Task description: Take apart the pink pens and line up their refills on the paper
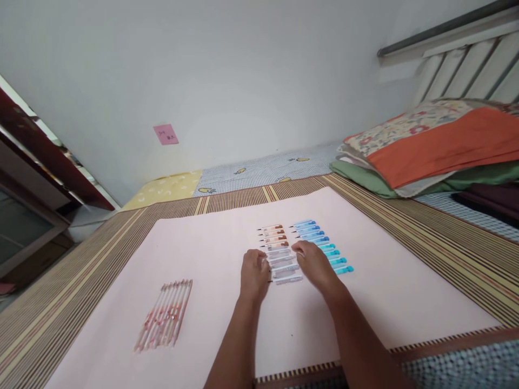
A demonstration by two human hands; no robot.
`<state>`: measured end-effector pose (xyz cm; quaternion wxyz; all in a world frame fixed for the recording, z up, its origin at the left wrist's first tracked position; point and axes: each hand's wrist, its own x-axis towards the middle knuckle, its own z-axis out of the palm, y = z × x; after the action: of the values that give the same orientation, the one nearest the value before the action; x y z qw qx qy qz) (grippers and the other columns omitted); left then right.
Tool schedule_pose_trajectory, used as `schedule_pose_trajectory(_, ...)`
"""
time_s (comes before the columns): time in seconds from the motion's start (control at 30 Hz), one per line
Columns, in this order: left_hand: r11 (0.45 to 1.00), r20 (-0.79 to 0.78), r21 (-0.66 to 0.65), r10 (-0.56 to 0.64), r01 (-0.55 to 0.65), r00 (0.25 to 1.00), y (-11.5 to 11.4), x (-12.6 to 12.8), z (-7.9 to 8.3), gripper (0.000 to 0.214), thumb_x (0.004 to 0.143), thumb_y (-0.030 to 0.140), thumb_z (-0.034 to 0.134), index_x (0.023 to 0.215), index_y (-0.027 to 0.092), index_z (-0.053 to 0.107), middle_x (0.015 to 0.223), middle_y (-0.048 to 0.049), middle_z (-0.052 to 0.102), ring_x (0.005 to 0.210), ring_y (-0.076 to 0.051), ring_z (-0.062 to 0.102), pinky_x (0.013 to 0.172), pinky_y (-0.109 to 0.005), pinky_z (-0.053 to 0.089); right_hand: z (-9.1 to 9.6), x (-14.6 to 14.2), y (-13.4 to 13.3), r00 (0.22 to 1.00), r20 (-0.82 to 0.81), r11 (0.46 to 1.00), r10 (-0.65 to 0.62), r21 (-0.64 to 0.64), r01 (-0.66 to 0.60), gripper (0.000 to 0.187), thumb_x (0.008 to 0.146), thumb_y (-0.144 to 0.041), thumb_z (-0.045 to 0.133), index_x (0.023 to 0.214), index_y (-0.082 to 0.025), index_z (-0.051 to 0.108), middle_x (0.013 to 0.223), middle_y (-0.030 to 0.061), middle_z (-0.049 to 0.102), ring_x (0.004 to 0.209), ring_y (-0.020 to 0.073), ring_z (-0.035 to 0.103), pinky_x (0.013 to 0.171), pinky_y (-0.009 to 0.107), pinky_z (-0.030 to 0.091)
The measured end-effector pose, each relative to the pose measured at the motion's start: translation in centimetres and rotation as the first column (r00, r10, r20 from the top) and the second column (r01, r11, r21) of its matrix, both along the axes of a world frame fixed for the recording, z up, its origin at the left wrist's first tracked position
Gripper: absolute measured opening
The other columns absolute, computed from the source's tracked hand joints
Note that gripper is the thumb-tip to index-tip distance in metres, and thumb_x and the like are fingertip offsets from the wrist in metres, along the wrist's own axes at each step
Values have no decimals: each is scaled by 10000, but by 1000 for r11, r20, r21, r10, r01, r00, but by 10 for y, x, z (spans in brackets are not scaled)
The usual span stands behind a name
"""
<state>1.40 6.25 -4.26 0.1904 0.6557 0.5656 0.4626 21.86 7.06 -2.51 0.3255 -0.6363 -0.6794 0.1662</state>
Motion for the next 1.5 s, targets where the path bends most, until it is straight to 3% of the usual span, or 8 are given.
schedule_pose_trajectory(0.17, 998, -55, -25, -59, 58, 997, 0, -9, -1, 258, 750, 39, 532, 914, 228, 593, 1016, -53, 643, 1033, -238, 605, 922, -412, 511, 0, 2, -2, 997, 71, 999, 24, -27, -23, 302, 805, -1, 500, 910, -207, 693, 1002, 51, 738, 988, 201, 627, 873, 275, 418)
schedule_pose_trajectory(0.33, 1000, -52, 0, -29, 29, 998, 1, -9, -5, 263, 749, -2, 522, 879, 220, 573, 1024, -50, 606, 982, -214, 603, 889, -383, 504, 0, 0, -1, 992, 125, 999, 20, -33, -16, 259, 818, 5, 515, 830, -197, 678, 965, 58, 722, 953, 195, 606, 848, 269, 390)
schedule_pose_trajectory(0.6, 999, -7, -47, 9, -9, 1000, 1, -2, -6, 172, 836, 66, 546, 737, 204, 571, 1085, -66, 586, 883, -181, 609, 813, -346, 505, -2, -1, 2, 987, 161, 1000, 11, -23, -7, 259, 813, 23, 510, 721, -190, 625, 864, 44, 678, 852, 176, 561, 766, 264, 355)
schedule_pose_trajectory(1.23, 998, -118, -15, 55, -58, 991, 0, 4, 0, 229, 845, 32, 547, 706, 211, 516, 914, -34, 552, 799, -169, 553, 737, -306, 451, -1, -3, 0, 984, 175, 1000, 12, -11, -10, 252, 830, 8, 520, 700, -191, 601, 848, 37, 663, 841, 167, 555, 742, 263, 338)
schedule_pose_trajectory(1.5, 998, -99, -21, 50, -52, 994, 0, 3, -1, 186, 858, 53, 548, 768, 216, 552, 967, -46, 575, 872, -194, 583, 785, -337, 479, 1, -3, -2, 982, 189, 1000, 11, -15, -9, 250, 843, -7, 514, 725, -193, 632, 874, 46, 685, 850, 173, 578, 751, 264, 358)
